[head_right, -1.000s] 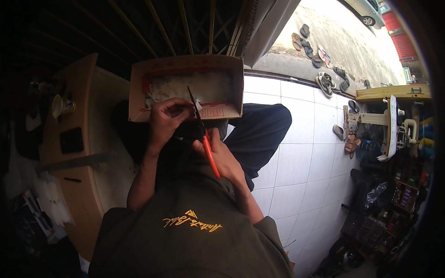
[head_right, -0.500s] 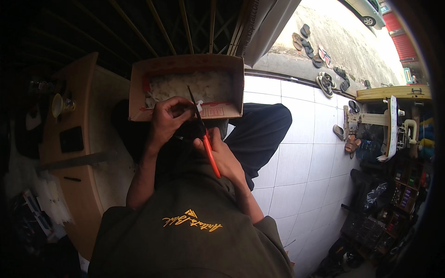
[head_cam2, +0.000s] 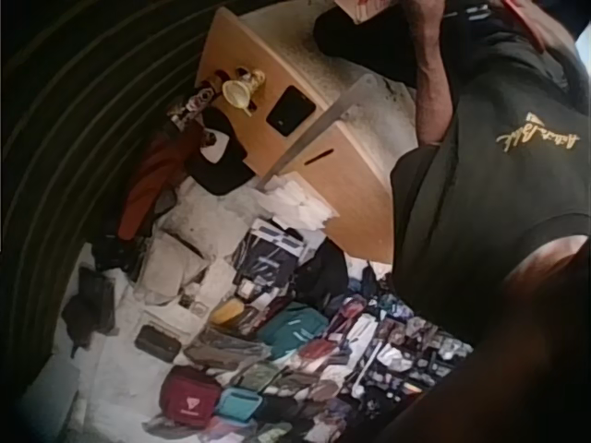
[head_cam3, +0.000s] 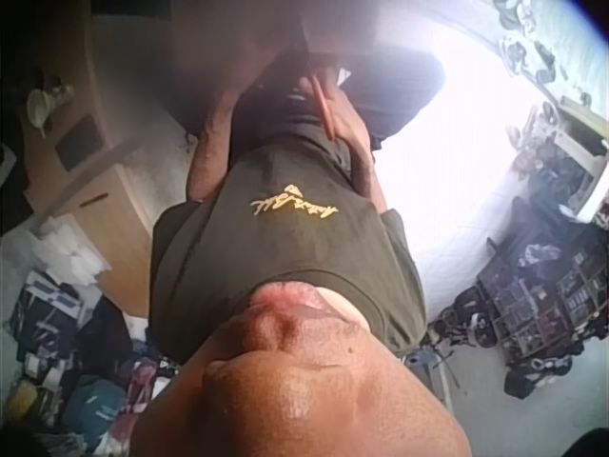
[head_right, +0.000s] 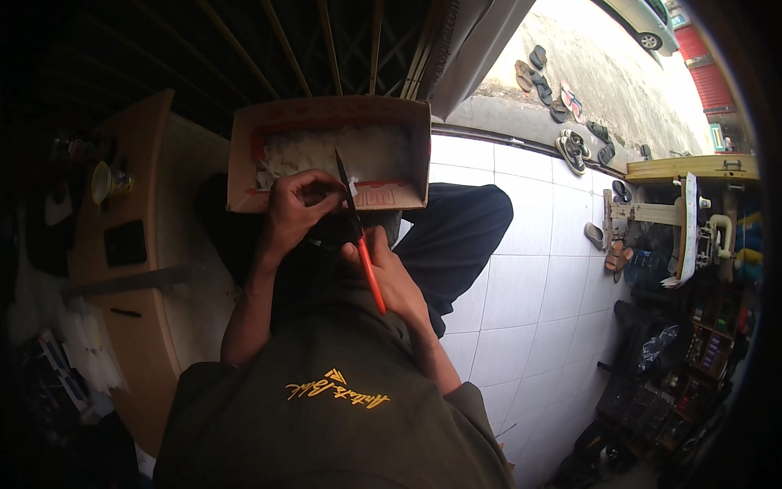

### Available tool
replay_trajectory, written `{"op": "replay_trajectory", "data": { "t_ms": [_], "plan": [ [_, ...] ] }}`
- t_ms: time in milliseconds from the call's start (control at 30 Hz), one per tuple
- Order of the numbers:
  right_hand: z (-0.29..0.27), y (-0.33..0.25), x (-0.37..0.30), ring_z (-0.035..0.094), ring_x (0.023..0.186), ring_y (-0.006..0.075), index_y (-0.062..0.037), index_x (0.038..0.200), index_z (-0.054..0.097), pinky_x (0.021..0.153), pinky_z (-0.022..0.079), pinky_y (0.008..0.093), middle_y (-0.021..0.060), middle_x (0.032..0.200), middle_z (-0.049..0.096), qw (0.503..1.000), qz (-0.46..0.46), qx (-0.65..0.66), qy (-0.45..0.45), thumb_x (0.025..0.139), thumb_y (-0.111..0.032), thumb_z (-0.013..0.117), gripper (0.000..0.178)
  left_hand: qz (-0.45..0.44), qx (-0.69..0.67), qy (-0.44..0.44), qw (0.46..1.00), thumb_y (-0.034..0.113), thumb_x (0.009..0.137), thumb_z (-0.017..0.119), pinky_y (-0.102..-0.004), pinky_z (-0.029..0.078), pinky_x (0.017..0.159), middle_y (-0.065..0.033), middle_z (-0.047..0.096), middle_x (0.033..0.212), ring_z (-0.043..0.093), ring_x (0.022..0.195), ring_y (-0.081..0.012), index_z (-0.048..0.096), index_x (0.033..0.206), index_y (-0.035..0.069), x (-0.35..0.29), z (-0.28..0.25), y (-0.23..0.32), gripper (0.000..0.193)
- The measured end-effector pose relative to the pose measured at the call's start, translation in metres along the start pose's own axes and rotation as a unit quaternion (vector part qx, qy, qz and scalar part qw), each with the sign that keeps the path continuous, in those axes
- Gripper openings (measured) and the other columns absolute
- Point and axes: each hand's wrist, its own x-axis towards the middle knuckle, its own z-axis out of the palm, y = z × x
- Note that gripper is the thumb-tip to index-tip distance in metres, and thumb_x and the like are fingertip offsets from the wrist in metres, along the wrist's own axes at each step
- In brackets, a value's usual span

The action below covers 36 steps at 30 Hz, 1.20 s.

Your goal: The person cuts small pieces of white fabric using shears while holding the material over a cardboard box.

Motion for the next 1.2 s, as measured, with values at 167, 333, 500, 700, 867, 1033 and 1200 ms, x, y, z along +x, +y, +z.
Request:
{"op": "replay_trajectory", "data": {
  "t_ms": [167,333,500,700,867,1033,1200],
  "plan": [
    [-0.001,0.001,0.000,0.064,0.096,0.0381,0.0011,0.115,0.044,0.087,0.046,0.0409,0.0248,0.098,0.063,1.000,0.009,0.000,0.009,0.094,-0.052,0.058,0.059,-0.003,-0.007,0.015,1.000,-0.001,0.087,0.069,-0.0254,0.059,0.078,-0.0087,0.071,0.091,0.071,0.087,-0.0152,0.067,0.097,-0.004,0.000,0.001,0.000,0.011],
    [-0.003,-0.002,-0.001,0.065,0.093,0.0379,0.0006,0.112,0.046,0.085,0.047,0.0414,0.0241,0.094,0.065,1.000,0.024,-0.011,0.017,0.091,-0.051,0.064,0.059,-0.015,-0.018,0.021,0.999,-0.001,0.087,0.070,-0.0242,0.059,0.077,-0.0085,0.071,0.091,0.072,0.086,-0.0151,0.067,0.098,-0.004,-0.001,0.001,0.000,0.012],
    [-0.005,-0.006,-0.001,0.065,0.093,0.0372,0.0009,0.110,0.046,0.085,0.048,0.0409,0.0240,0.096,0.066,0.999,0.031,-0.026,0.019,0.090,-0.050,0.065,0.058,0.006,-0.009,0.028,1.000,-0.003,0.087,0.069,-0.0245,0.060,0.077,-0.0095,0.071,0.092,0.071,0.085,-0.0151,0.066,0.100,-0.005,-0.003,0.002,0.001,0.014],
    [-0.004,0.003,0.000,0.064,0.095,0.0377,0.0004,0.111,0.046,0.086,0.047,0.0404,0.0259,0.098,0.064,0.999,0.036,0.001,0.011,0.091,-0.055,0.060,0.060,0.010,-0.054,0.034,0.998,-0.004,0.087,0.068,-0.0258,0.060,0.079,-0.0098,0.071,0.092,0.071,0.085,-0.0153,0.066,0.100,-0.004,-0.005,0.004,-0.005,0.013],
    [-0.003,0.005,-0.004,0.062,0.099,0.0431,0.0002,0.118,0.039,0.088,0.046,0.0435,0.0292,0.102,0.061,0.999,-0.001,-0.039,-0.023,0.094,-0.061,0.052,0.067,0.018,-0.074,0.057,0.995,-0.005,0.088,0.067,-0.0266,0.060,0.082,-0.0099,0.070,0.095,0.070,0.091,-0.0153,0.066,0.101,-0.004,-0.004,0.004,-0.012,0.013],
    [0.000,0.000,-0.005,0.059,0.103,0.0487,0.0013,0.122,0.034,0.089,0.044,0.0474,0.0308,0.102,0.060,0.997,-0.030,-0.073,-0.001,0.095,-0.061,0.049,0.070,0.046,-0.076,0.073,0.993,-0.004,0.088,0.068,-0.0264,0.059,0.085,-0.0094,0.069,0.098,0.068,0.094,-0.0147,0.066,0.101,-0.003,-0.004,0.002,-0.014,0.013],
    [-0.002,-0.003,-0.003,0.060,0.103,0.0476,0.0017,0.122,0.034,0.088,0.045,0.0470,0.0306,0.101,0.060,0.997,-0.004,-0.073,-0.012,0.096,-0.059,0.049,0.068,0.033,-0.069,0.085,0.993,0.000,0.086,0.072,-0.0241,0.058,0.081,-0.0079,0.072,0.093,0.070,0.088,-0.0129,0.069,0.097,-0.002,-0.004,0.003,-0.012,0.011]
  ]
}}
